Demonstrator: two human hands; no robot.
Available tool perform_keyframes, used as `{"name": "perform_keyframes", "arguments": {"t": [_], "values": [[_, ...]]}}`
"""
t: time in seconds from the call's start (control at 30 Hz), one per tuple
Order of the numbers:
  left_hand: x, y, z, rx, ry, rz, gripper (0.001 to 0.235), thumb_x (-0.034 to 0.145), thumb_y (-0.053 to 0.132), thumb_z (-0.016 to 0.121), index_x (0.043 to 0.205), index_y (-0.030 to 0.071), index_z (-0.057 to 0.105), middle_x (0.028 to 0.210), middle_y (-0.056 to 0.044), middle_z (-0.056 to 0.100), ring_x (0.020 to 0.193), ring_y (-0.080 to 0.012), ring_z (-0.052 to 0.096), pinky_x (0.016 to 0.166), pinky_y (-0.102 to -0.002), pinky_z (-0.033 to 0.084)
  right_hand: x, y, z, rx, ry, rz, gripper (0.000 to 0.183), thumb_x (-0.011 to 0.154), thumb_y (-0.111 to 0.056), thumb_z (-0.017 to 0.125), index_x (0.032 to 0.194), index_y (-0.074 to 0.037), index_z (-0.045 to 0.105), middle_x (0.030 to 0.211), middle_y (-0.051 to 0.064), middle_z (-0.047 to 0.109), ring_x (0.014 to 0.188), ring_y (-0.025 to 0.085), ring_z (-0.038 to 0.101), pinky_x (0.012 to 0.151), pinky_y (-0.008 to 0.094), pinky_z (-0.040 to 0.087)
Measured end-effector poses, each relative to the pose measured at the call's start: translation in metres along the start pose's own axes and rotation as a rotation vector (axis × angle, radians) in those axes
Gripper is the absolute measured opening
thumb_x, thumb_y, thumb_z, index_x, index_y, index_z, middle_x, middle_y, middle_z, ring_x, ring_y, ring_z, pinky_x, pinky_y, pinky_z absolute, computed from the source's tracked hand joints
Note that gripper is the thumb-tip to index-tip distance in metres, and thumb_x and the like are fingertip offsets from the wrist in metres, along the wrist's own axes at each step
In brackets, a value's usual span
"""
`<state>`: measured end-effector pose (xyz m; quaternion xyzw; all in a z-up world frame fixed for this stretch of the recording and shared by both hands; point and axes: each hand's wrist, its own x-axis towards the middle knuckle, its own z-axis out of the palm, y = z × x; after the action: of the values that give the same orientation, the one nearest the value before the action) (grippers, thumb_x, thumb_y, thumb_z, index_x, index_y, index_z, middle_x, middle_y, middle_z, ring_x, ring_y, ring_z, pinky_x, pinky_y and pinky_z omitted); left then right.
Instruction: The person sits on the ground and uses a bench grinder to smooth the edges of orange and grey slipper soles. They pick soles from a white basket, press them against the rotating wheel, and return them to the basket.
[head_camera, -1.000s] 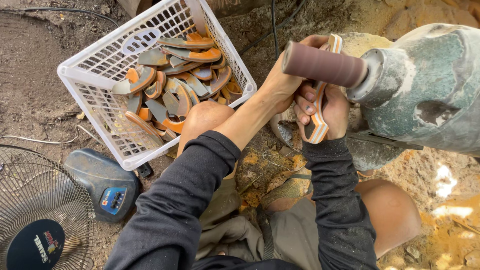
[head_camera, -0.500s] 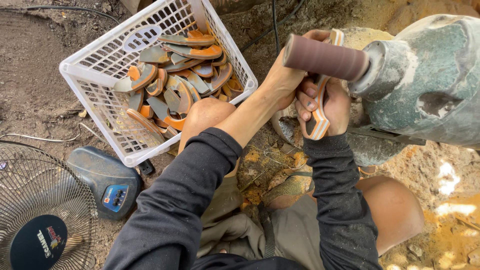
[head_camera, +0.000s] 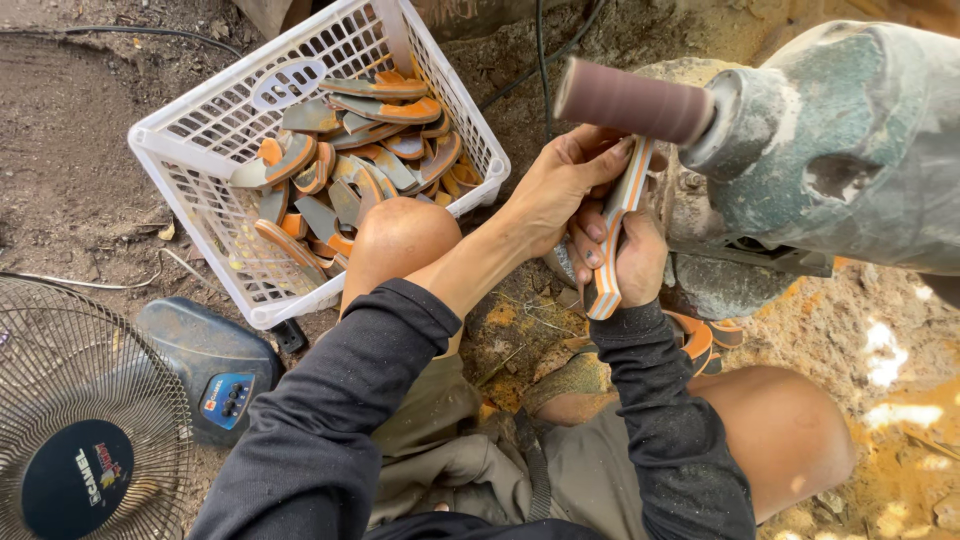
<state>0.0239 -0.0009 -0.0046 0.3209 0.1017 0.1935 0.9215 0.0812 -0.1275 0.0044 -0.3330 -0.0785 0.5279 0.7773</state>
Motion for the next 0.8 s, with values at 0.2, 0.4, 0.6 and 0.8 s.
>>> {"name": "perform_keyframes", "arguments": {"t": [0.2, 0.4, 0.6, 0.8], "values": [[-0.025, 0.020, 0.019, -0.093, -0.239, 0.157, 0.030, 0.107, 0.021, 0.068, 0.132, 0.005, 0.064, 0.096, -0.007, 0.077, 0.050, -0.0007, 0.065, 0.046, -0.018, 0.055, -0.015, 0.003, 0.007, -0.101, -0.038, -0.086, 0.042, 0.115, -0.043, 0.042, 0.118, -0.003, 0.052, 0.078, 0.006, 0.048, 0.052, 0.012, 0.046, 0.041, 0.026, 0.043], [-0.041, 0.029, 0.026, 0.171, -0.174, 0.053, 0.036, 0.114, 0.021, 0.062, 0.142, -0.002, 0.060, 0.123, -0.015, 0.074, 0.065, -0.0082, 0.064, 0.058, -0.025, 0.055, -0.034, -0.003, 0.018, -0.164, -0.068, -0.118, 0.045, 0.113, -0.046, 0.042, 0.112, -0.003, 0.054, 0.076, 0.007, 0.049, 0.049, 0.014, 0.047, 0.040, 0.027, 0.044], [-0.035, 0.023, 0.020, 0.042, -0.130, 0.041, 0.038, 0.107, 0.025, 0.061, 0.138, 0.004, 0.061, 0.118, -0.011, 0.076, 0.055, -0.0044, 0.060, 0.048, -0.019, 0.054, -0.026, -0.002, 0.021, -0.130, 0.085, -0.068, 0.036, 0.112, -0.040, 0.042, 0.111, -0.007, 0.057, 0.075, 0.005, 0.049, 0.054, 0.013, 0.049, 0.045, 0.026, 0.044], [-0.014, 0.010, 0.010, 0.017, -0.032, 0.009, 0.037, 0.108, 0.023, 0.060, 0.140, 0.005, 0.060, 0.126, -0.014, 0.072, 0.108, -0.0195, 0.070, 0.092, -0.035, 0.061, -0.010, -0.007, 0.021, 0.016, 0.028, -0.007, 0.035, 0.115, -0.034, 0.036, 0.113, -0.006, 0.056, 0.078, 0.003, 0.048, 0.056, 0.011, 0.047, 0.047, 0.025, 0.044]]}}
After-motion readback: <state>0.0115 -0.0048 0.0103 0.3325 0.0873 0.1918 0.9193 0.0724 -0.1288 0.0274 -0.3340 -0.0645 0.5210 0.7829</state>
